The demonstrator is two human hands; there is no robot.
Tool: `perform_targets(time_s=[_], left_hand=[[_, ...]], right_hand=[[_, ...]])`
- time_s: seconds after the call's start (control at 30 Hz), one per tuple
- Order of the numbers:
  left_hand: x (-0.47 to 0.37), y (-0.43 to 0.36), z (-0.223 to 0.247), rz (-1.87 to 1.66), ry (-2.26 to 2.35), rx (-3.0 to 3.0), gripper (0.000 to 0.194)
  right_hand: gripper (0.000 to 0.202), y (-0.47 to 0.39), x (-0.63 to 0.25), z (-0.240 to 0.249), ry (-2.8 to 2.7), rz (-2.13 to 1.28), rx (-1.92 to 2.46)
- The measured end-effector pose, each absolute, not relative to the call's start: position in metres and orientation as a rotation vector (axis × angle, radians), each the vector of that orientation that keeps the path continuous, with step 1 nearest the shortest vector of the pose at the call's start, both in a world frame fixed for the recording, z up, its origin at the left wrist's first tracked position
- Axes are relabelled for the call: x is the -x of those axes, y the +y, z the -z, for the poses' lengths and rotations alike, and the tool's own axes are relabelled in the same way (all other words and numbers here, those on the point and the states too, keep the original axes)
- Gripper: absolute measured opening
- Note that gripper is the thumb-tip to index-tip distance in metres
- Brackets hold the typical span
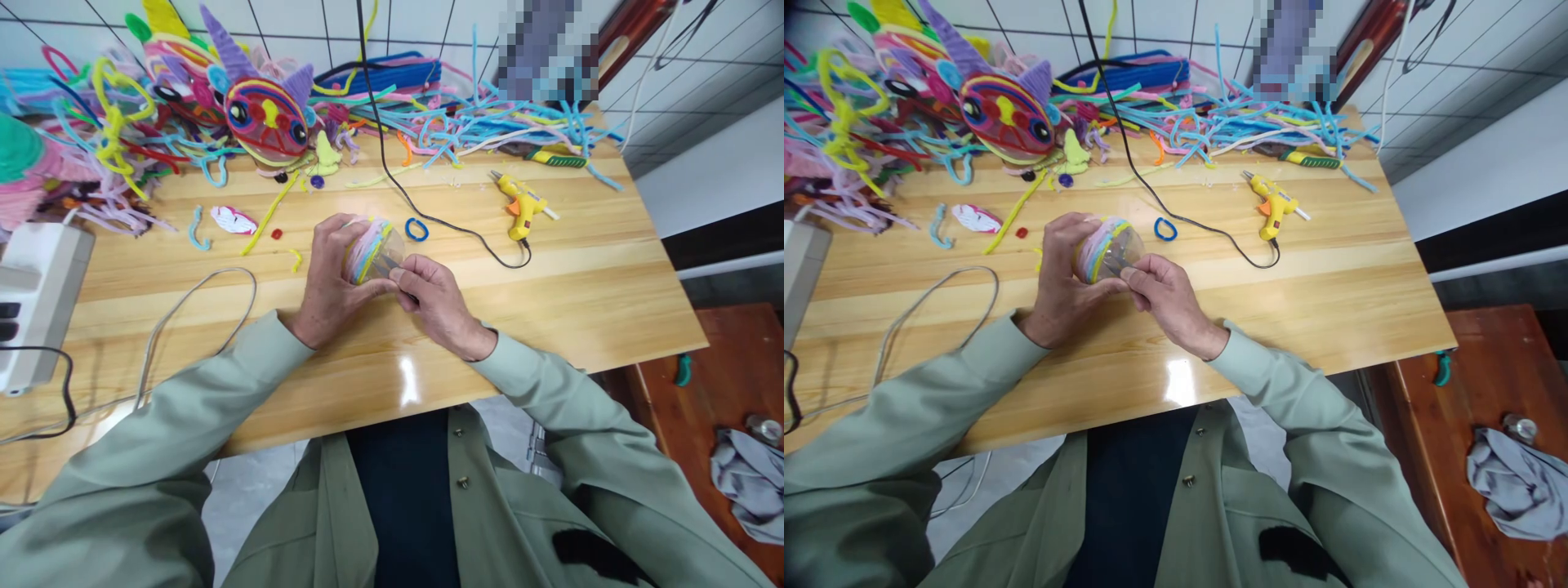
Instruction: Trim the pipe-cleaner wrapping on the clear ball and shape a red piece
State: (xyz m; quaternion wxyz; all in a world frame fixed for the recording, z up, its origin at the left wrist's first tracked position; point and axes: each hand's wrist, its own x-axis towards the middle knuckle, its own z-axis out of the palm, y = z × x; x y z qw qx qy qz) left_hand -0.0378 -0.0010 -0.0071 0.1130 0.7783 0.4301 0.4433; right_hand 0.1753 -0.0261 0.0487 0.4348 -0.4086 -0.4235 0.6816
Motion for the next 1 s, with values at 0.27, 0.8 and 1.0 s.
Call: perform_targets(time_s=[0.27, 0.8, 1.0], left_hand=[[0.031, 0.003, 0.007, -1.548, 1.106, -2.23, 0.093], [0.034, 0.003, 0.009, -1.5, 1.109, -2.181, 0.089], [0.033, 0.003, 0.01, -1.446, 1.164, -2.146, 0.099]], right_hand=[[0.041, -0.031, -0.167, -0.047, -0.971, -1.632, 1.009], [0.041, -0.028, -0.169, -0.047, -1.007, -1.65, 1.004], [0.039, -0.027, -0.17, -0.046, -1.015, -1.65, 1.027]])
